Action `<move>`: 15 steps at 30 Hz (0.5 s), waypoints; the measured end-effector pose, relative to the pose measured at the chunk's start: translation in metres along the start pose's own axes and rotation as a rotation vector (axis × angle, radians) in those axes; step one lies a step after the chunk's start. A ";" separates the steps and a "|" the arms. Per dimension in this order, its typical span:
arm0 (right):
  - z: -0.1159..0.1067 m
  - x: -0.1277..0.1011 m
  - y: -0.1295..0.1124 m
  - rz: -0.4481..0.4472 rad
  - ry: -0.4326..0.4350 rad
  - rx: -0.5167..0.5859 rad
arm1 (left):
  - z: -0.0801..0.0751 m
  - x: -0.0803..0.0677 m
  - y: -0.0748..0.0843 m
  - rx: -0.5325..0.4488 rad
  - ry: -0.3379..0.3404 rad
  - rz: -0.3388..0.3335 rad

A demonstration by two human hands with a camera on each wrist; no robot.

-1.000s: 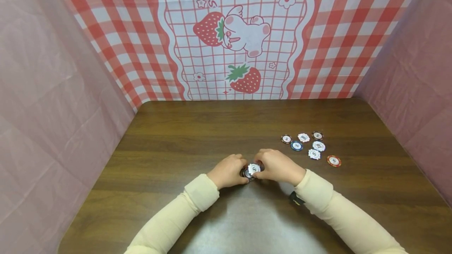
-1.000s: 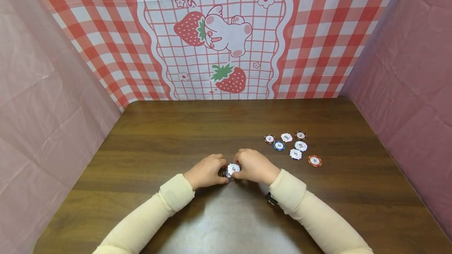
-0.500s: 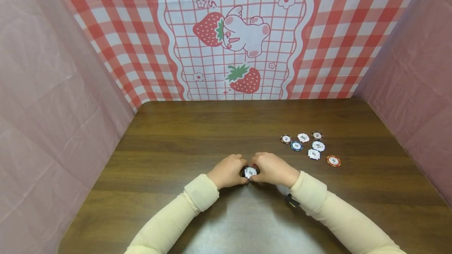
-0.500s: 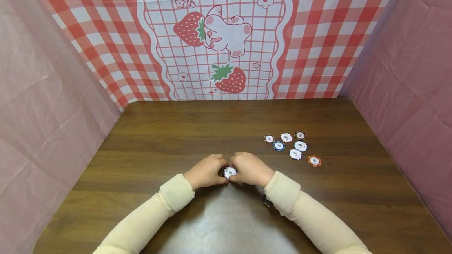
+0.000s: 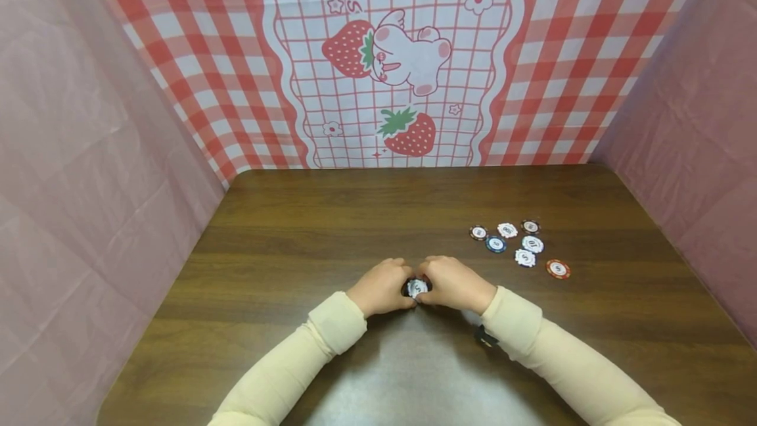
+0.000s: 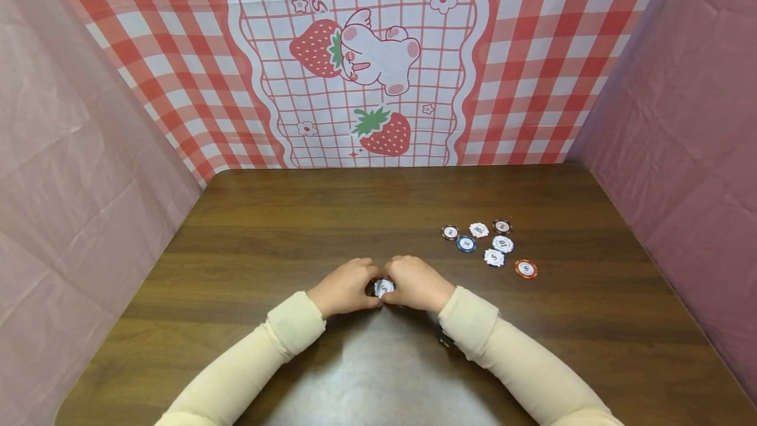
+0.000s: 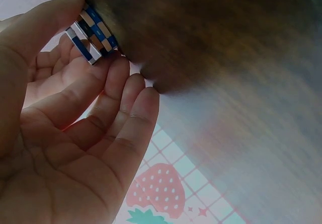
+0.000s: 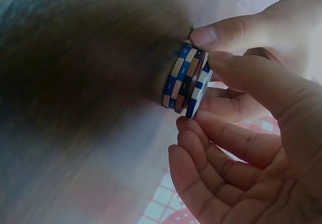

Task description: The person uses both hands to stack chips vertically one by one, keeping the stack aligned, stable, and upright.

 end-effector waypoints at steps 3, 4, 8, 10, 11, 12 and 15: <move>0.001 0.001 0.000 0.000 -0.005 0.003 | 0.000 0.000 0.000 -0.001 0.004 -0.001; 0.001 0.001 0.000 0.000 -0.006 0.006 | 0.000 0.000 0.000 0.000 0.006 0.000; 0.002 0.002 -0.001 0.004 -0.015 0.005 | 0.000 -0.001 0.000 -0.001 0.011 0.005; 0.002 0.002 -0.001 0.003 -0.016 0.004 | 0.000 -0.001 0.000 0.001 0.015 0.009; 0.003 0.002 -0.001 0.004 -0.017 0.002 | 0.000 -0.001 0.000 0.001 0.015 0.010; 0.003 0.002 -0.001 0.003 -0.017 0.002 | -0.001 -0.001 0.000 0.001 0.015 0.011; 0.003 0.001 -0.001 0.003 -0.017 0.000 | -0.001 -0.001 0.001 0.001 0.017 0.014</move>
Point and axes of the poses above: each hand's wrist, its own x-axis towards the middle knuckle, its own z-axis out of the palm, y = z × x, the point moved 1 cm from there along x, towards the middle knuckle, and after that the axes turned 7 degrees about z, right-handed, at the moved point
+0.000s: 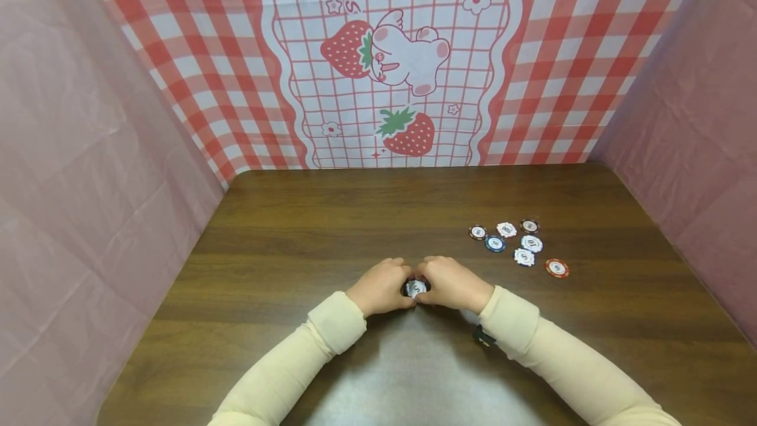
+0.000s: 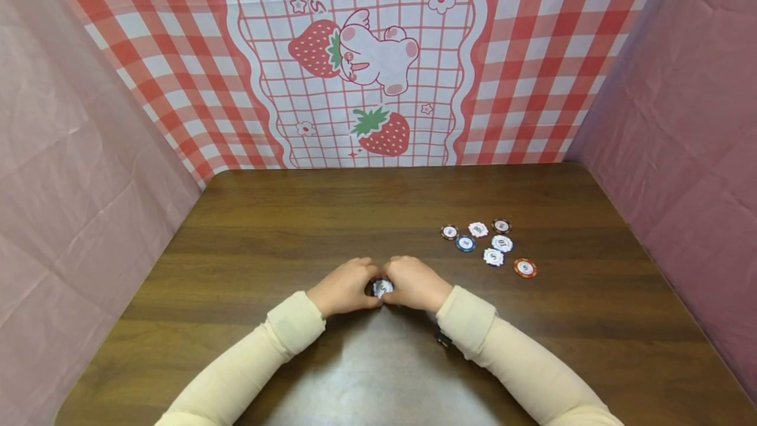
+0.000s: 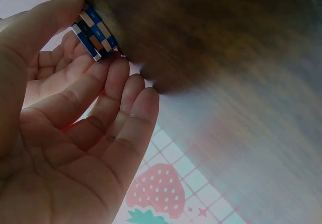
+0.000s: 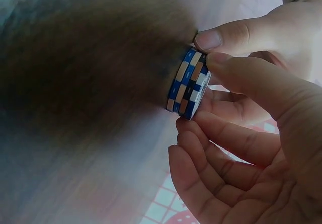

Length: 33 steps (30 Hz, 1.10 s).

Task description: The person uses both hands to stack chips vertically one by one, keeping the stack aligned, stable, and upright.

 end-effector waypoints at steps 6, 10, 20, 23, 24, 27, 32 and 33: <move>0.000 0.000 0.000 -0.006 0.002 0.007 | 0.001 0.000 -0.001 0.001 -0.002 0.002; 0.001 0.000 0.001 -0.005 -0.002 0.008 | 0.001 0.000 -0.001 0.004 -0.001 0.004; -0.002 -0.003 0.002 -0.005 0.012 0.034 | 0.001 0.000 -0.001 -0.002 0.003 -0.004; -0.004 -0.006 0.004 0.025 0.012 0.042 | 0.000 0.000 0.000 0.001 -0.005 -0.011; -0.005 -0.008 0.004 0.042 0.011 0.044 | 0.000 0.000 0.000 0.004 -0.009 -0.013; -0.009 -0.012 0.008 0.083 0.010 0.043 | 0.000 0.000 0.000 0.010 -0.017 -0.010; -0.016 -0.019 0.017 0.121 0.037 0.030 | 0.000 0.001 0.001 0.017 -0.016 0.006; -0.018 -0.020 0.019 0.126 0.047 0.032 | 0.000 0.001 0.001 0.020 -0.014 0.009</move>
Point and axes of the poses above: each hand's wrist, its own x-axis towards the middle knuckle, its own z-axis out of the palm, y = z × x, the point moved 1 cm from there along x, towards the middle knuckle, and after that the axes turned 7 degrees about z, right-handed, at the moved point
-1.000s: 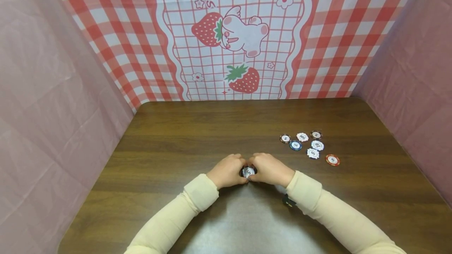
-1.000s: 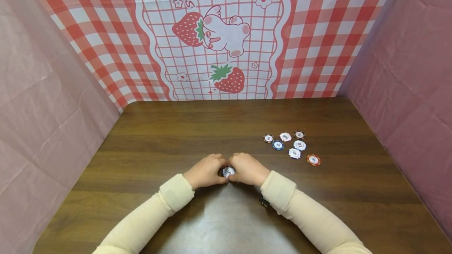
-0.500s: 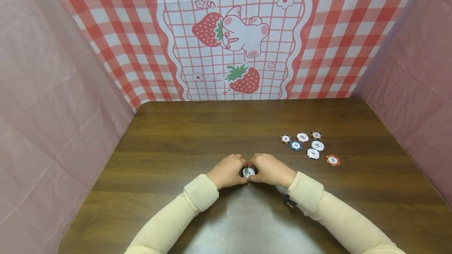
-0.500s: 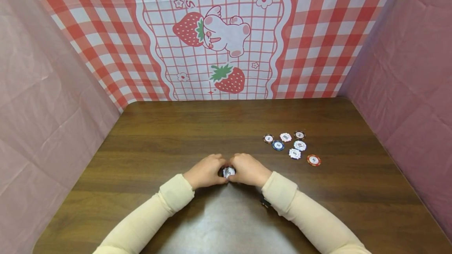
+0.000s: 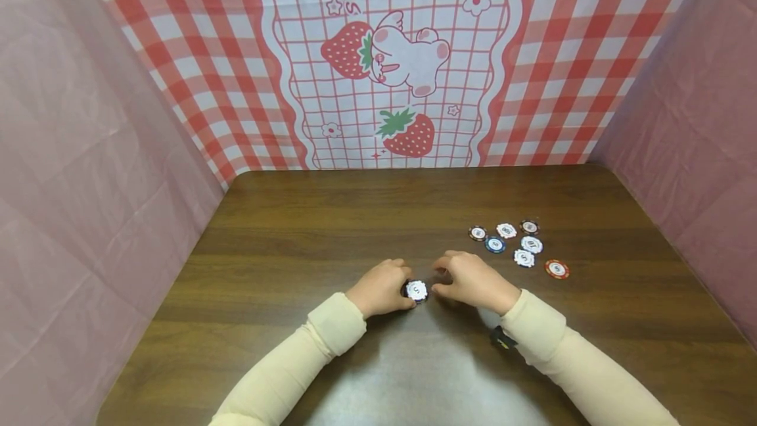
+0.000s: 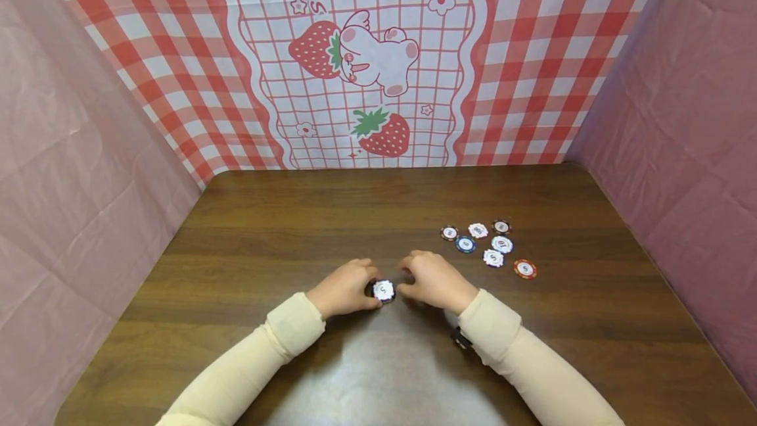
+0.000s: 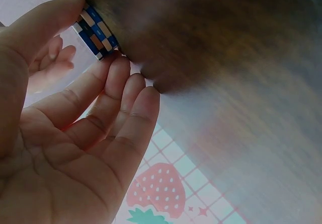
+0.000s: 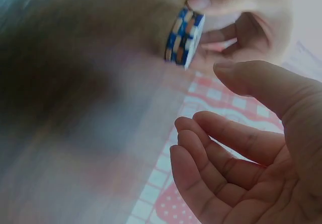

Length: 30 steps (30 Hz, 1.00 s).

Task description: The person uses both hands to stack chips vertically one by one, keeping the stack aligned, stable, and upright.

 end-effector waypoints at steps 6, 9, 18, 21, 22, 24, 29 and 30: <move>-0.011 -0.011 0.018 0.036 0.072 0.000 | 0.000 0.000 0.000 0.011 0.009 0.011; -0.017 -0.018 0.027 0.078 0.095 0.013 | 0.000 -0.001 0.000 0.009 0.007 0.009; -0.037 -0.041 0.057 0.210 0.128 0.006 | 0.000 -0.001 0.000 -0.005 0.004 0.002; -0.043 -0.048 0.068 0.249 0.137 0.007 | 0.000 -0.001 0.000 -0.005 0.005 0.001; -0.044 -0.051 0.072 0.259 0.139 0.011 | 0.000 -0.001 0.000 -0.004 0.006 0.001; -0.047 -0.055 0.080 0.273 0.150 0.006 | 0.000 -0.001 0.000 -0.005 0.008 0.001; -0.052 -0.067 0.097 0.309 0.181 -0.014 | 0.000 -0.001 0.000 -0.009 0.009 0.001; -0.053 -0.069 0.100 0.319 0.183 -0.014 | 0.000 -0.001 0.000 -0.010 0.009 0.001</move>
Point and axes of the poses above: each hand's wrist, its own x-axis towards the middle knuckle, its own z-axis out of the palm, y = z × x, the point moved 1 cm from there along x, towards the middle knuckle, and after that the axes turned 7 degrees about z, right-handed, at the moved point
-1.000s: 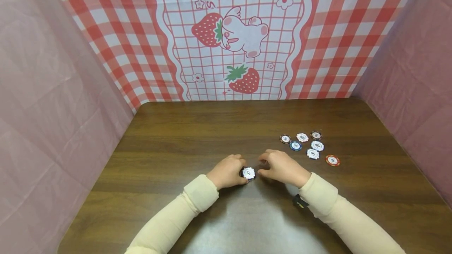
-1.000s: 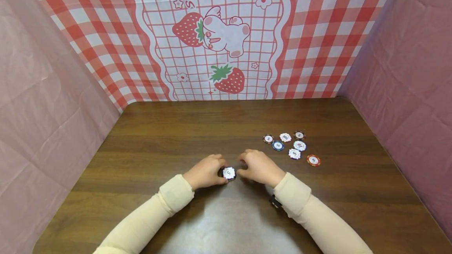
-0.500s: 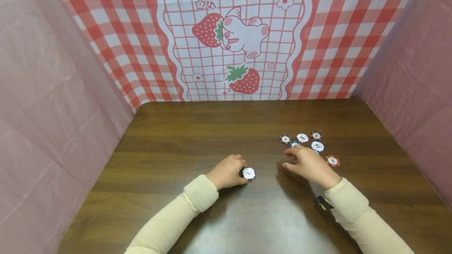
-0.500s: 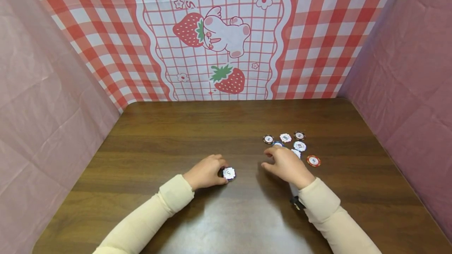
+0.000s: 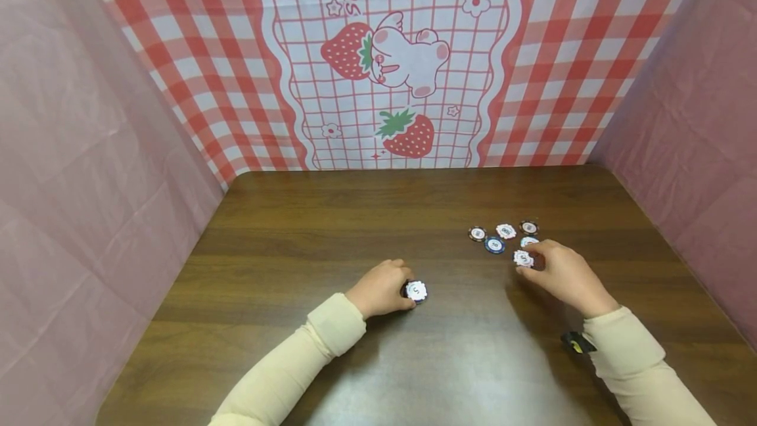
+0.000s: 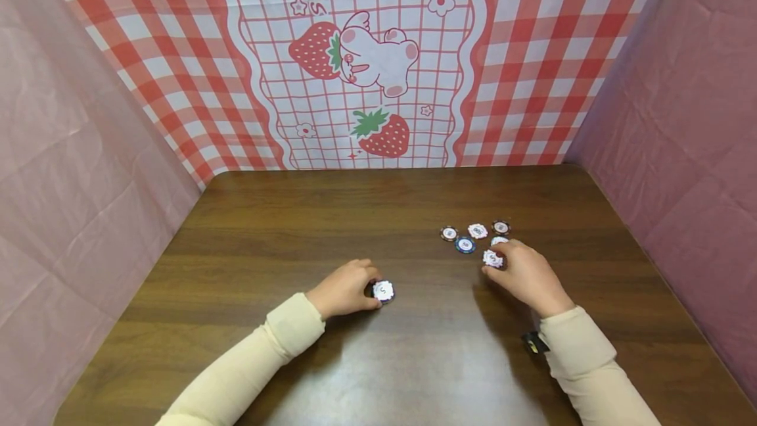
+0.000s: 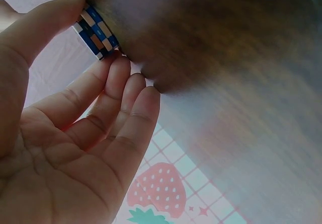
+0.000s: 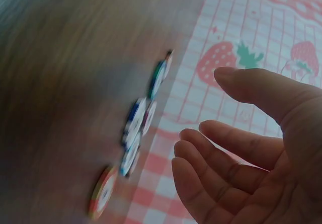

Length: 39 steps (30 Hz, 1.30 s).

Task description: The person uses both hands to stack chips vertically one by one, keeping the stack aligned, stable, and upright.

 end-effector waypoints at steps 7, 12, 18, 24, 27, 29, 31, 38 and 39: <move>-0.004 -0.003 0.022 0.077 -0.029 -0.021 | 0.000 0.000 0.000 -0.003 -0.006 -0.006; -0.006 -0.003 0.034 0.092 -0.047 -0.054 | -0.001 0.000 0.001 0.001 -0.006 -0.005; -0.006 -0.001 0.041 0.119 -0.078 -0.091 | -0.002 0.000 0.001 -0.002 -0.011 -0.006; -0.006 0.002 0.048 0.162 -0.139 -0.124 | -0.002 0.000 0.001 -0.004 -0.011 -0.009; -0.006 0.002 0.050 0.175 -0.167 -0.133 | -0.001 0.000 0.001 -0.003 -0.012 -0.008; -0.005 0.002 0.051 0.175 -0.172 -0.134 | -0.001 0.000 0.000 -0.002 -0.013 -0.008; -0.004 0.003 0.051 0.162 -0.165 -0.133 | -0.002 0.000 0.000 -0.002 -0.013 -0.009; -0.001 0.006 0.050 0.145 -0.165 -0.114 | -0.002 0.000 0.000 0.000 -0.013 -0.010; -0.001 0.006 0.050 0.145 -0.168 -0.110 | -0.002 0.000 0.000 0.000 -0.013 -0.010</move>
Point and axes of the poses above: each hand's wrist, its own x-axis towards the middle knuckle, its own z-axis out of the palm, y = z × x, the point moved 1 cm from there along x, towards the middle knuckle, and after that the axes turned 7 degrees about z, right-handed, at the moved point
